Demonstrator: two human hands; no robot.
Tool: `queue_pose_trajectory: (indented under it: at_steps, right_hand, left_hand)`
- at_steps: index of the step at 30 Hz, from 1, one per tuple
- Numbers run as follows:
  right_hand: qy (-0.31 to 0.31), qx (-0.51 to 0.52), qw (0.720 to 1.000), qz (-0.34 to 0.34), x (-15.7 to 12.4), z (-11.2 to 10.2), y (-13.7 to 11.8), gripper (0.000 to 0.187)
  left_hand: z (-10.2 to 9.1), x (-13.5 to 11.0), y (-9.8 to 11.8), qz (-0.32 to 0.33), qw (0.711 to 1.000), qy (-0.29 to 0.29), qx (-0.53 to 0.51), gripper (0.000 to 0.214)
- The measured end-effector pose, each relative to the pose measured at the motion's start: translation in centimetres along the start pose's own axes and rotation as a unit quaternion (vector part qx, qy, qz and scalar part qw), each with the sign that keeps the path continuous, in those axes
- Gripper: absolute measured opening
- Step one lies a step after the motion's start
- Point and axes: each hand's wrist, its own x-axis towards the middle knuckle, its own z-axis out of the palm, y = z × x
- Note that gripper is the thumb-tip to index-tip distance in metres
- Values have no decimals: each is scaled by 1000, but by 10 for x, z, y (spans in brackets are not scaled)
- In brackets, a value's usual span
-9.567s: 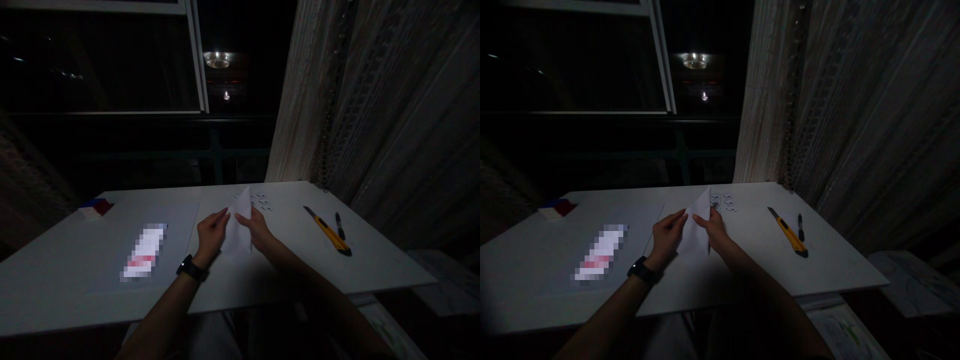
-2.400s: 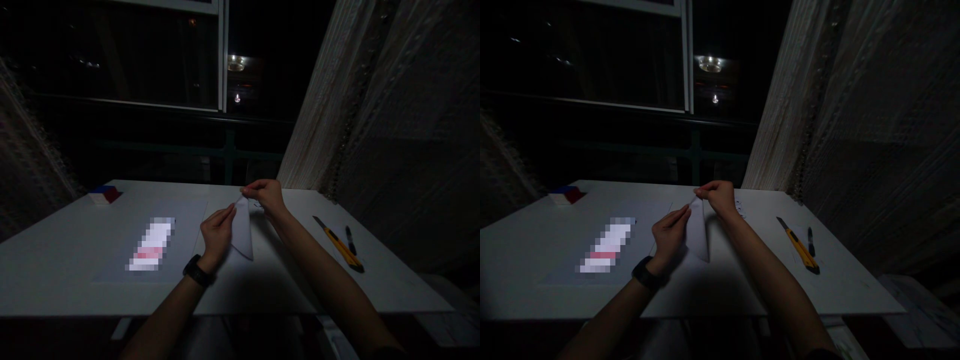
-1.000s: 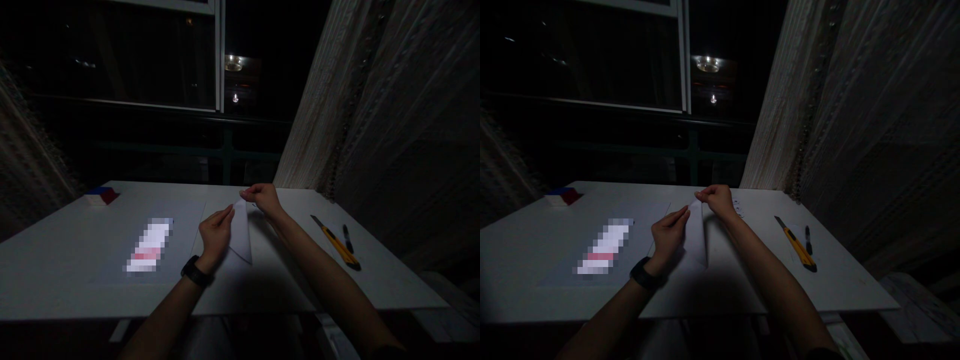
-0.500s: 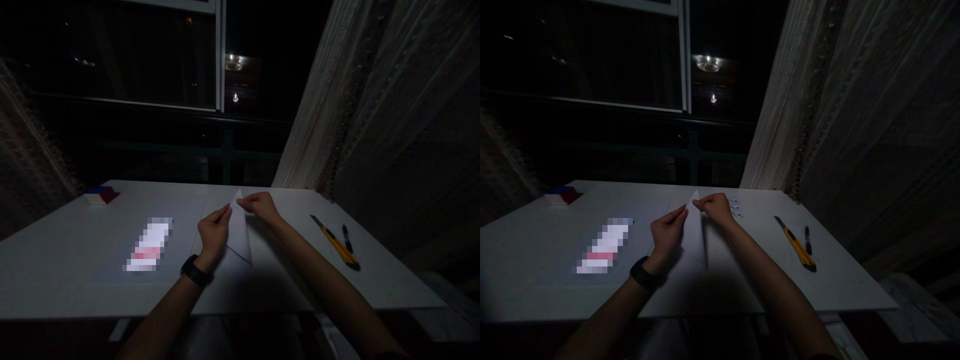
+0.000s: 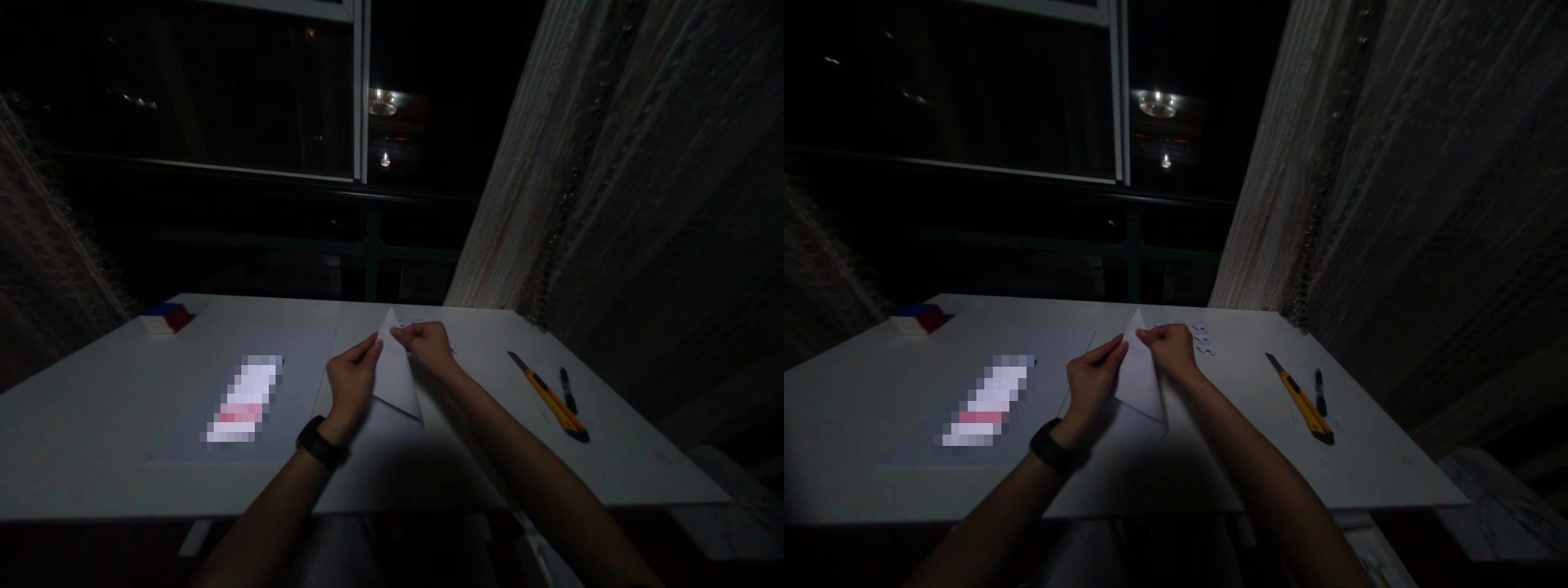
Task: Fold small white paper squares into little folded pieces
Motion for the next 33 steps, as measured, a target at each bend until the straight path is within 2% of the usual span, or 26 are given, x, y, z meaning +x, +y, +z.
queue_pose_trajectory:
  at_steps: [4,9,13,16,21,26,31,33]
  right_hand:
    - [-20,-16,1000,0,-1,0,3,36]
    - [14,-37,999,5,-9,2,1,38]
    - [-11,-74,997,-13,-16,2,-3,36]
    - [-6,-99,995,-6,-18,0,-3,35]
    - [-13,-86,996,7,-13,-3,1,34]
    - [-9,-77,997,14,-10,-4,7,34]
    - [-32,-59,998,1,-18,-3,10,38]
    - [-21,-68,997,8,-22,-3,9,39]
  left_hand:
    - [0,0,0,-3,1000,2,-8,29]
    - [0,0,-2,-6,1000,6,-6,29]
    - [-1,1,-5,-8,1000,14,-6,28]
    - [0,2,-3,-16,1000,7,-4,27]
    - [1,2,2,-27,999,-15,-18,29]
    - [1,3,-3,-29,999,-39,-20,30]
    - [1,3,-7,-26,1000,-16,-6,30]
    - [2,3,-8,-22,1000,-13,-7,29]
